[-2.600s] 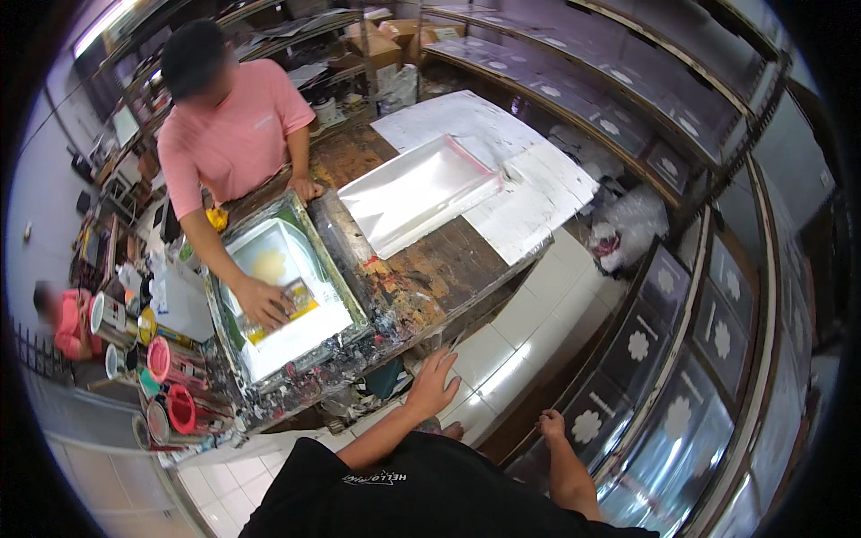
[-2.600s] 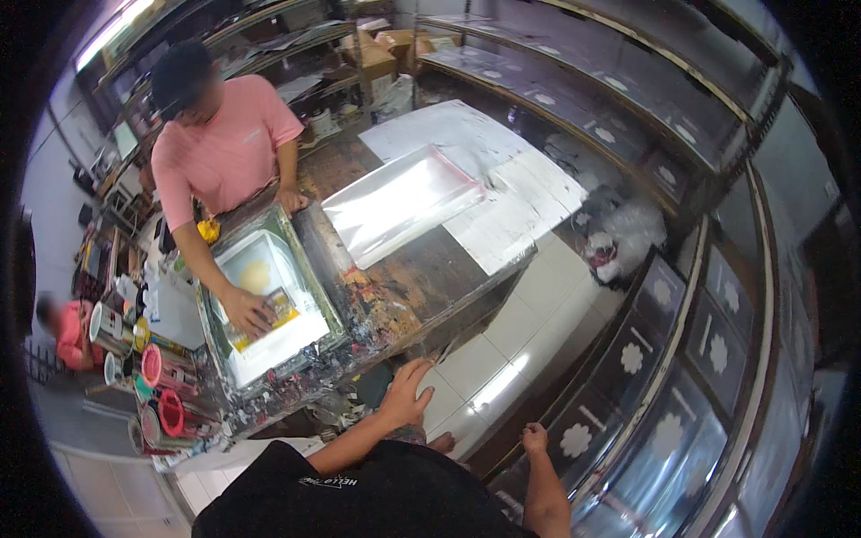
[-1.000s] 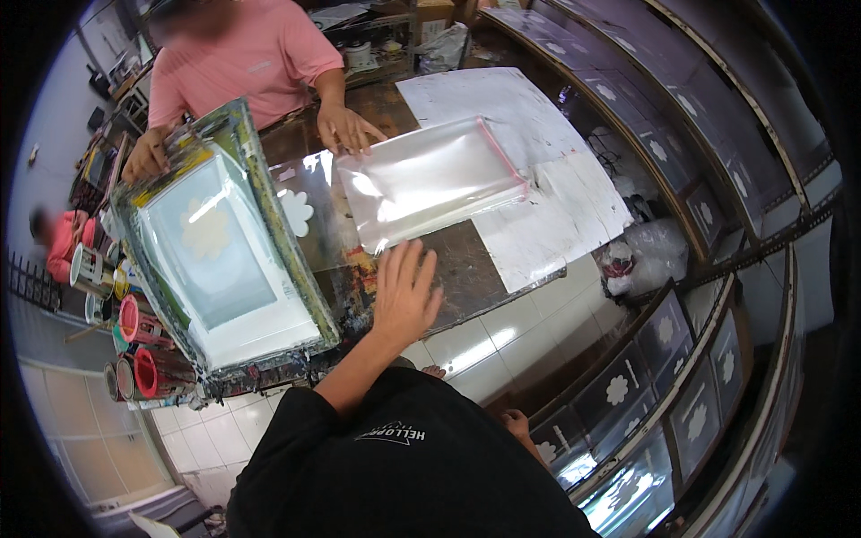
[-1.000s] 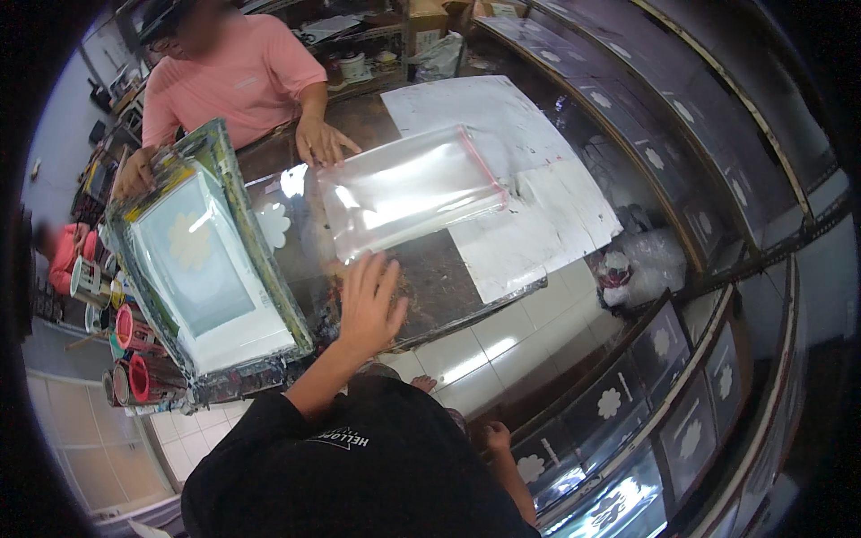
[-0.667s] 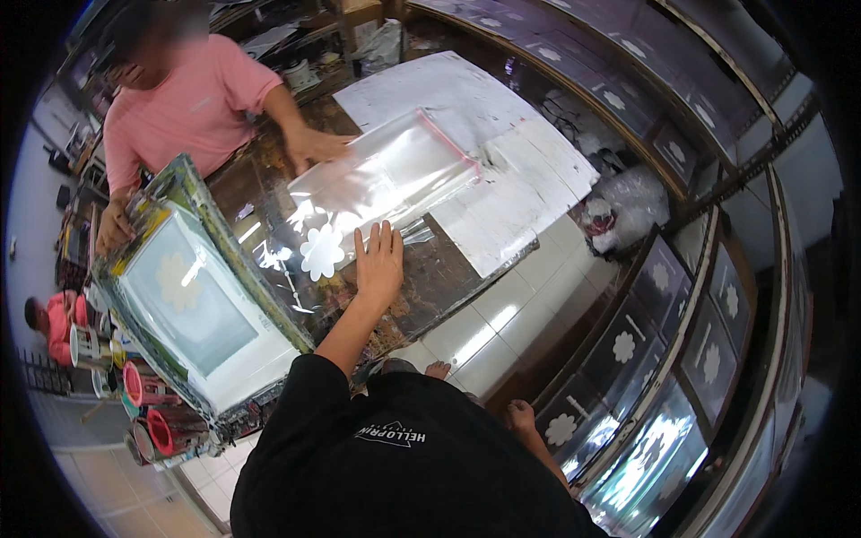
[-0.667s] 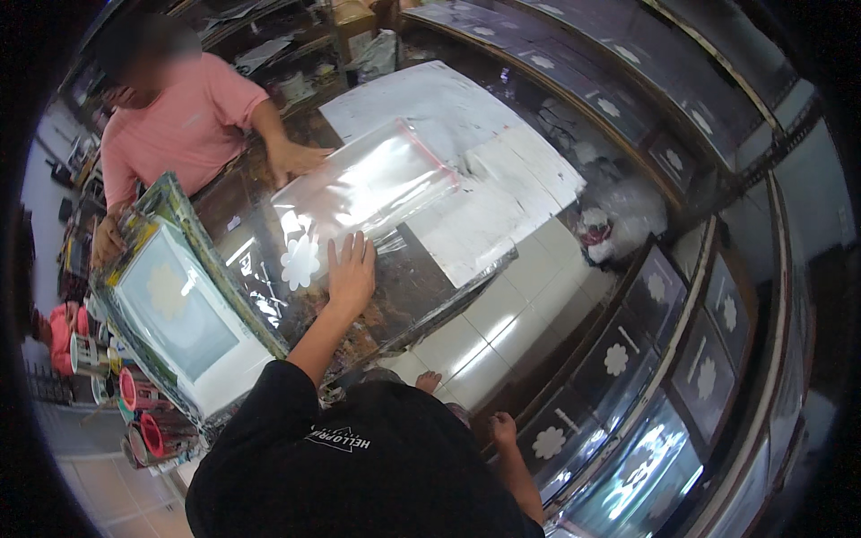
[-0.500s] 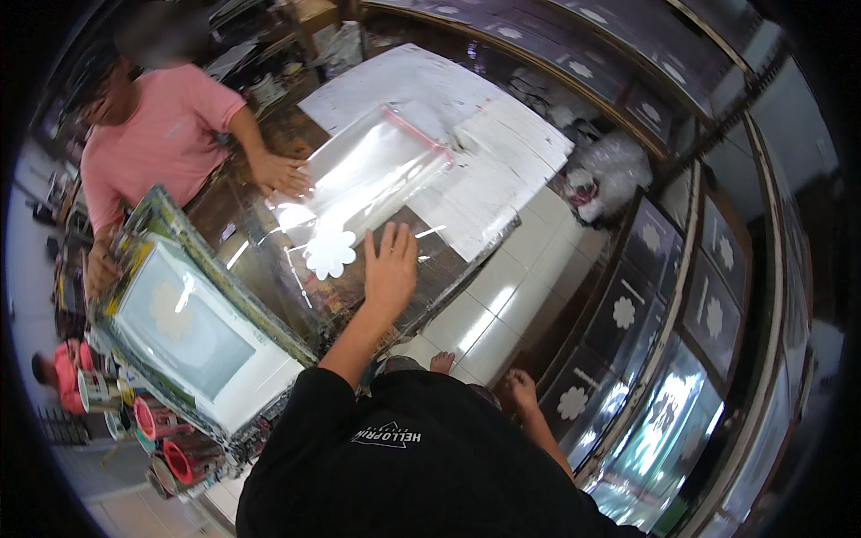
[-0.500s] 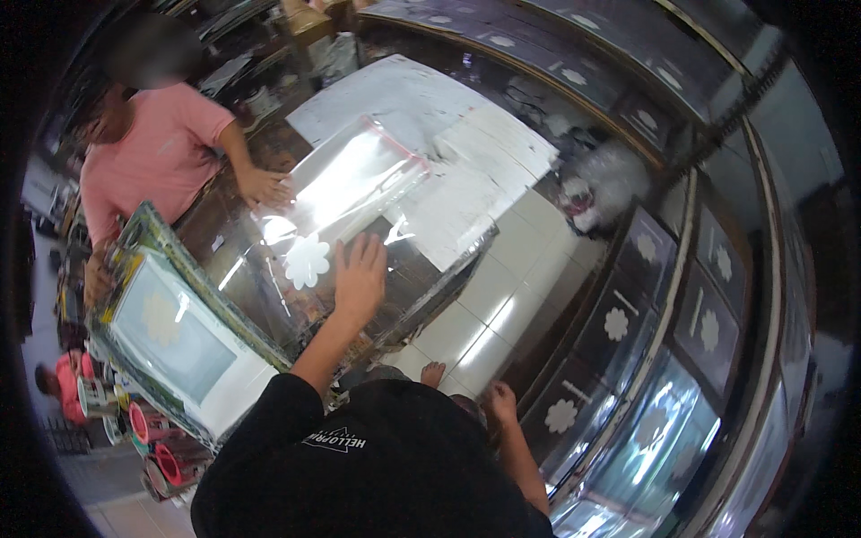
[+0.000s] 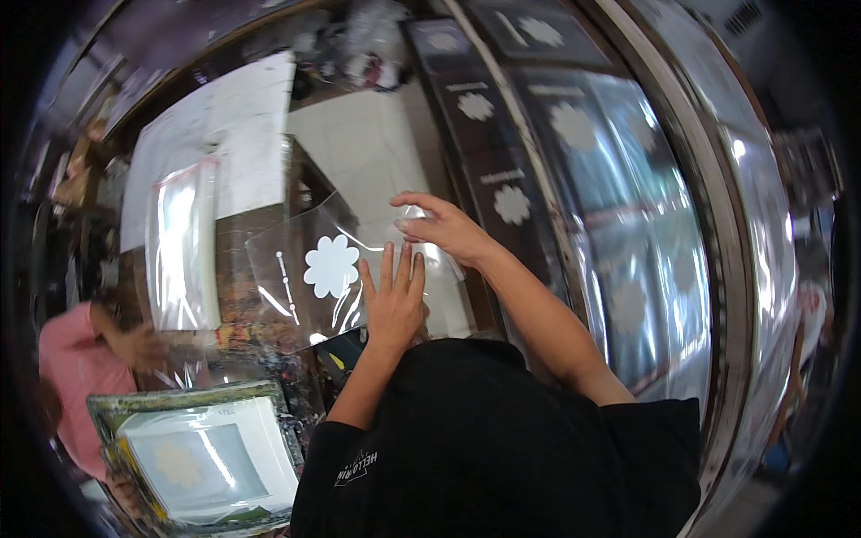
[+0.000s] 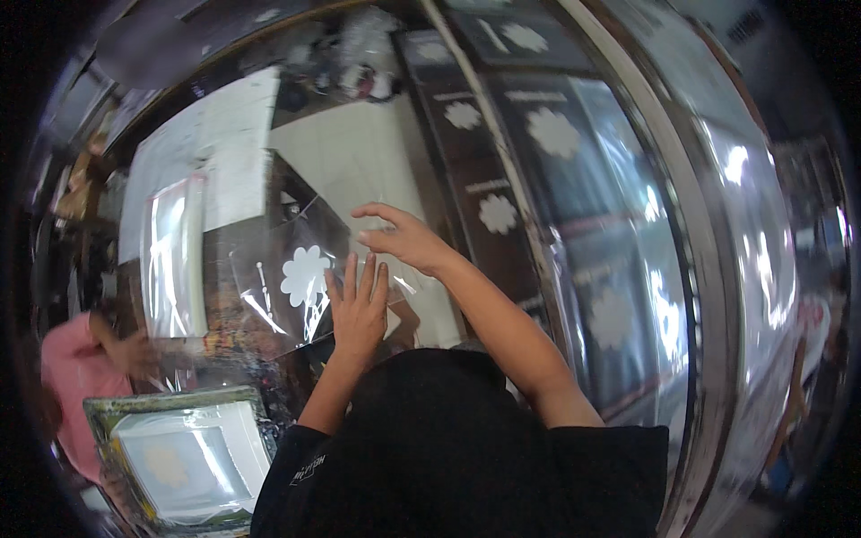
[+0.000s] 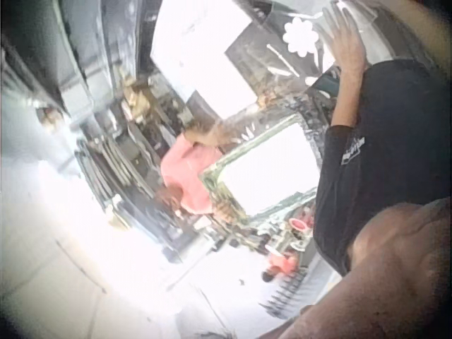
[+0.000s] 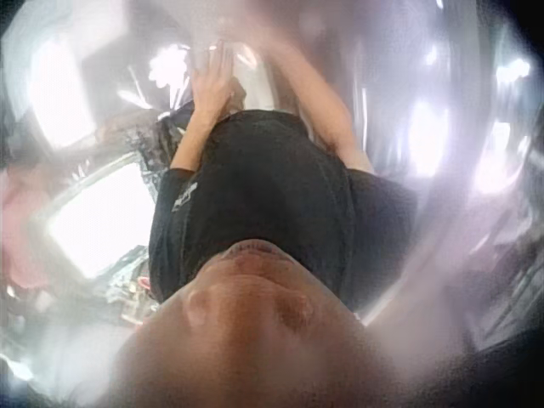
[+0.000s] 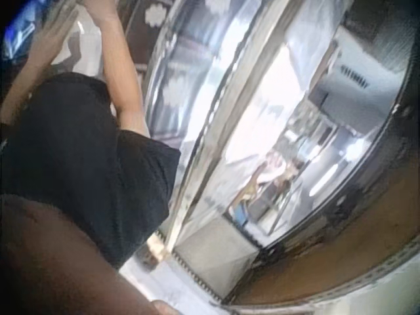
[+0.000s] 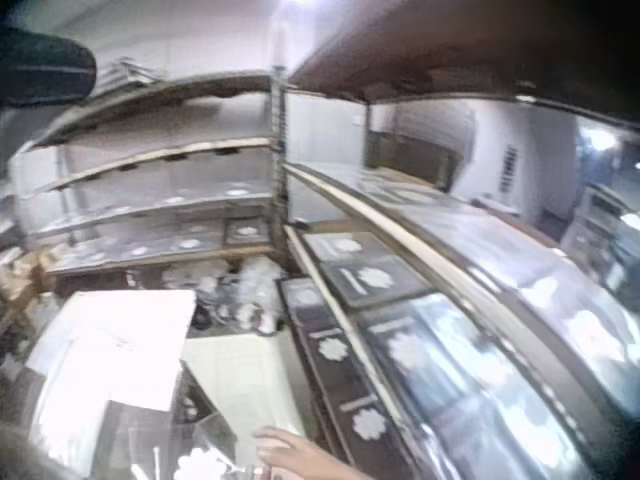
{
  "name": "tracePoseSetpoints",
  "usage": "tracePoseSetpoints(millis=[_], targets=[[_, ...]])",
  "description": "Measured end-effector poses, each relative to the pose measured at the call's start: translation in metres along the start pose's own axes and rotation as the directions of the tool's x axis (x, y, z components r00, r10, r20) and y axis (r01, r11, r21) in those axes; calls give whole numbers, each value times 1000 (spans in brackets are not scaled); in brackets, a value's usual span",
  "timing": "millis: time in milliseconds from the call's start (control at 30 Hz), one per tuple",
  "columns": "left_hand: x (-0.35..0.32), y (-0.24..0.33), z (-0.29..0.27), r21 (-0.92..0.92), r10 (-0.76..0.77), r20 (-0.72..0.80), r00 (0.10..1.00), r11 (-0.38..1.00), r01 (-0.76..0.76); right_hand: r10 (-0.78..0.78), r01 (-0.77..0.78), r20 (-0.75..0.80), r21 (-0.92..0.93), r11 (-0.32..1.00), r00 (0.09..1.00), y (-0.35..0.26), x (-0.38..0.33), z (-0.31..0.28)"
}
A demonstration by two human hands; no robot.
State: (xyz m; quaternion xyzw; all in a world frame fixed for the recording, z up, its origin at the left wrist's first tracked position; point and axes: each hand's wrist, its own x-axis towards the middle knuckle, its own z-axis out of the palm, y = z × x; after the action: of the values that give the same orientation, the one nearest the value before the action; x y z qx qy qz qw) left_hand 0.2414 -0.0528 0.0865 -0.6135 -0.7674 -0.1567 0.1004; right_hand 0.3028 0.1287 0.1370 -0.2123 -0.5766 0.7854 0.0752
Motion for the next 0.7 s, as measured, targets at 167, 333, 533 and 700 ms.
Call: tracePoseSetpoints(millis=[167, 333, 533, 700], targets=[[-67, 69, 12, -177, 91, 120, 989, 982, -69, -40, -5, -214, -206, 979, 976, 68, -91, -18], [-131, 117, 19, -284, 212, 228, 950, 948, -144, 67, -169, -357, -261, 951, 932, 148, -166, -25], [-205, 134, 10, -505, 228, 383, 895, 863, -4, 6, -173, -591, -227, 958, 806, 219, -212, -25], [-304, 138, 24, -474, 136, 603, 786, 854, 216, -2, -184, -748, -166, 969, 663, 279, -256, -69]])
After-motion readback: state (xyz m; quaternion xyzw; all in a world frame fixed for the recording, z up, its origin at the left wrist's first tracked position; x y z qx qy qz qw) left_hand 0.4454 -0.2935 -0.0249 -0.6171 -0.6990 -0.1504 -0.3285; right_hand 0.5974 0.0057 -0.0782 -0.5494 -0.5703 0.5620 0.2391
